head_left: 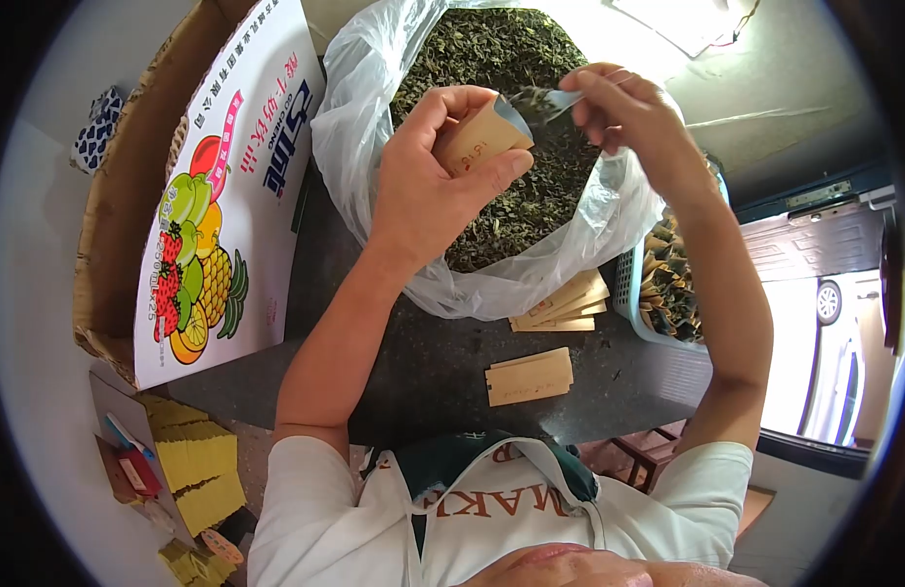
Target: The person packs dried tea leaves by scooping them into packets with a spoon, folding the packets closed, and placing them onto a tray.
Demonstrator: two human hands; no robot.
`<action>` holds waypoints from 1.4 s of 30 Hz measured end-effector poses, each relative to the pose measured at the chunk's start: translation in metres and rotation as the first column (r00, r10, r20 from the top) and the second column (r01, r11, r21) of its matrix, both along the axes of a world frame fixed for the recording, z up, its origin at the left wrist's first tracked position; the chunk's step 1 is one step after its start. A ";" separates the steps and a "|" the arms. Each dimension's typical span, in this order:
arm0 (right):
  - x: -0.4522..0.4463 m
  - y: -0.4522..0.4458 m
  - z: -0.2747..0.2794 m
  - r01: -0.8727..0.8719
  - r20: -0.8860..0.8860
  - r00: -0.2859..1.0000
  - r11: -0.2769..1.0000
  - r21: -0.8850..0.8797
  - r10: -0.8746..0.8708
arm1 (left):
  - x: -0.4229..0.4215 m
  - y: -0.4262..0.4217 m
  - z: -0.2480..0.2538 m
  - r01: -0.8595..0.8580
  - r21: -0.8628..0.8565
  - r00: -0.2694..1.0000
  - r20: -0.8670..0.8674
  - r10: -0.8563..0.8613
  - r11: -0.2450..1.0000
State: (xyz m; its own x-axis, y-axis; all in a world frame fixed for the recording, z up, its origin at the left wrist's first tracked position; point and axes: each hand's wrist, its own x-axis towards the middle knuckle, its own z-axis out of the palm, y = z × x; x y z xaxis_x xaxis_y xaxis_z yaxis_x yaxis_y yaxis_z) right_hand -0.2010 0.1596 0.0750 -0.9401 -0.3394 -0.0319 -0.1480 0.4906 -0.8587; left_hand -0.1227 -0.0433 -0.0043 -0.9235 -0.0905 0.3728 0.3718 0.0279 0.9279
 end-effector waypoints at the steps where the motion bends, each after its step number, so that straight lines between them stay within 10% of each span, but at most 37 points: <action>1: -0.001 0.005 0.002 -0.011 0.002 1.000 0.998 -0.059 0.011 | 0.001 0.001 0.001 0.001 0.005 1.000 0.013 -0.001 1.000; 15: 0.032 -0.018 0.010 -0.211 -0.028 0.977 0.977 0.021 0.211 | 0.007 0.008 0.008 -0.027 -0.059 0.998 0.055 0.030 0.998; 27: 0.052 -0.020 0.011 -0.267 -0.399 0.839 0.920 0.289 0.369 | 0.006 0.017 -0.003 0.054 0.027 0.991 0.123 -0.057 0.998; 32: 0.052 -0.015 0.028 -0.298 -0.706 0.541 0.889 0.347 0.457 | 0.006 0.018 -0.007 0.072 0.086 0.993 0.088 -0.080 0.994; 42: 0.062 -0.006 0.051 -0.067 -0.726 0.522 0.870 0.488 0.447 | 0.013 0.011 0.003 0.209 0.200 0.971 0.073 -0.227 0.957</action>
State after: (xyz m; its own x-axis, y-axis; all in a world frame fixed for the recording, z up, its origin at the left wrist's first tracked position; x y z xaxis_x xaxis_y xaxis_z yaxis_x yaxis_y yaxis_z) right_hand -0.1393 0.1541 0.1259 -0.4955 -0.7091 0.5017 -0.8400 0.5381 -0.0691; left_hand -0.1102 -0.0324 -0.0012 -0.9587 0.0566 0.2788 0.2599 -0.2241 0.9393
